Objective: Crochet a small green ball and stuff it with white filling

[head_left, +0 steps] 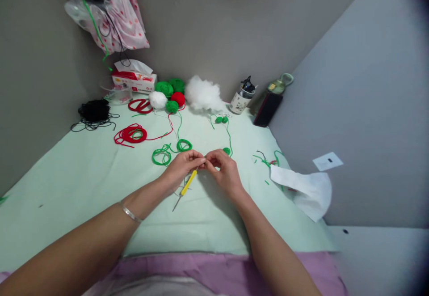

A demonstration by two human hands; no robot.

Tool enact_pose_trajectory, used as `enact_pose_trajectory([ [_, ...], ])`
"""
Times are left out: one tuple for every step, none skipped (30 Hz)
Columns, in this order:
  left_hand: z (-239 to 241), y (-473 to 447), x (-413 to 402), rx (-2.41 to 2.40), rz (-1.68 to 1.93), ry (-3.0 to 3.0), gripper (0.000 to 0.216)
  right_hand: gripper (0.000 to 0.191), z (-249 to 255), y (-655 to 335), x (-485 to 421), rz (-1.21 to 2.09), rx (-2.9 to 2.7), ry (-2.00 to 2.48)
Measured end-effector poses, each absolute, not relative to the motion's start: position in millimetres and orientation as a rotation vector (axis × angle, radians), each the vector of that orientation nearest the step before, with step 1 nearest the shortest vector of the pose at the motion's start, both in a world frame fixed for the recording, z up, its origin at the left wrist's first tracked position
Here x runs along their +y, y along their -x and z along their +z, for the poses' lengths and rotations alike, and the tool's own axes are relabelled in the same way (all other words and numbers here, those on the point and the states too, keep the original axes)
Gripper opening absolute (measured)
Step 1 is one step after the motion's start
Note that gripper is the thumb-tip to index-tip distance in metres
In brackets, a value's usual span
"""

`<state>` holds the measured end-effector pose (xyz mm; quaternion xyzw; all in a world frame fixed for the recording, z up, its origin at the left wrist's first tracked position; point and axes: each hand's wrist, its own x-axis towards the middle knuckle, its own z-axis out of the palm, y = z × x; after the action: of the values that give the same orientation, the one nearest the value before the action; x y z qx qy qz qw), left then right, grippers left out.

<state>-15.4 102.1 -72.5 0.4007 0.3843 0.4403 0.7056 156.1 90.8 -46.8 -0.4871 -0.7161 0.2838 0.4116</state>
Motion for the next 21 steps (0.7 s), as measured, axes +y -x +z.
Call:
enact_pose_trajectory([
  [-74.7, 15.6, 103.1, 0.855, 0.966, -0.893, 0.018, 0.008, -46.6, -155.6, 90.8, 0.714, -1.802, 1.223],
  [-76.4, 15.7, 104.0, 0.859, 0.952, -0.896, 0.019, 0.008, -46.5, -155.0, 90.7, 0.713, -1.802, 1.221],
  [-77.7, 15.6, 104.8, 0.865, 0.938, -0.898, 0.022, 0.008, -46.5, -154.2, 90.7, 0.711, -1.801, 1.219],
  [-78.5, 15.3, 105.5, 0.873, 0.925, -0.898, 0.027, 0.008, -46.5, -153.4, 90.6, 0.709, -1.8, 1.218],
  [-78.9, 14.9, 106.2, 0.881, 0.915, -0.896, 0.032, 0.008, -46.6, -152.6, 90.6, 0.707, -1.799, 1.217],
  [-79.0, 14.4, 106.8, 0.89, 0.908, -0.891, 0.036, 0.008, -46.7, -151.9, 90.5, 0.704, -1.797, 1.218],
  [-78.9, 13.9, 107.4, 0.897, 0.903, -0.885, 0.038, 0.008, -46.9, -151.3, 90.6, 0.7, -1.795, 1.221],
  [-78.8, 13.4, 108.1, 0.902, 0.9, -0.878, 0.038, 0.007, -47.0, -151.0, 90.6, 0.695, -1.792, 1.226],
  [-78.6, 13.1, 108.9, 0.904, 0.897, -0.87, 0.039, 0.008, -47.3, -150.9, 90.8, 0.687, -1.786, 1.233],
  [-78.3, 12.9, 109.5, 0.904, 0.896, -0.862, 0.039, 0.008, -47.6, -151.2, 91.1, 0.679, -1.778, 1.242],
  [-77.8, 12.9, 110.1, 0.902, 0.894, -0.852, 0.039, 0.008, -47.9, -151.6, 91.4, 0.673, -1.769, 1.251],
  [-77.2, 13.1, 110.4, 0.898, 0.894, -0.842, 0.039, 0.008, -48.2, -152.3, 91.7, 0.669, -1.761, 1.259],
  [-76.1, 13.5, 110.5, 0.892, 0.895, -0.833, 0.038, 0.009, -48.4, -152.9, 92.1, 0.669, -1.755, 1.266],
  [-74.6, 14.1, 110.2, 0.883, 0.897, -0.824, 0.036, 0.009, -48.4, -153.6, 92.4, 0.672, -1.75, 1.27],
  [-72.7, 14.8, 109.6, 0.871, 0.9, -0.815, 0.033, 0.009, -48.4, -154.2, 92.7, 0.677, -1.748, 1.273],
  [-70.3, 15.5, 108.7, 0.858, 0.904, -0.807, 0.029, 0.009, -48.2, -154.6, 92.9, 0.683, -1.747, 1.274],
  [-67.7, 16.3, 107.6, 0.844, 0.908, -0.798, 0.024, 0.009, -48.0, -154.8, 93.1, 0.689, -1.747, 1.276],
  [-64.9, 16.9, 106.4, 0.83, 0.913, -0.789, 0.02, 0.009, -47.7, -155.0, 93.2, 0.694, -1.748, 1.277],
  [-62.2, 17.3, 105.1, 0.819, 0.92, -0.78, 0.017, 0.009, -47.5, -155.0, 93.3, 0.697, -1.75, 1.279],
  [-59.8, 17.5, 103.9, 0.811, 0.929, -0.771, 0.015, 0.009, -47.4, -155.0, 93.4, 0.699, -1.752, 1.281],
  [-57.9, 17.3, 102.7, 0.806, 0.941, -0.763, 0.013, 0.009, -47.4, -154.9, 93.4, 0.701, -1.755, 1.283],
])
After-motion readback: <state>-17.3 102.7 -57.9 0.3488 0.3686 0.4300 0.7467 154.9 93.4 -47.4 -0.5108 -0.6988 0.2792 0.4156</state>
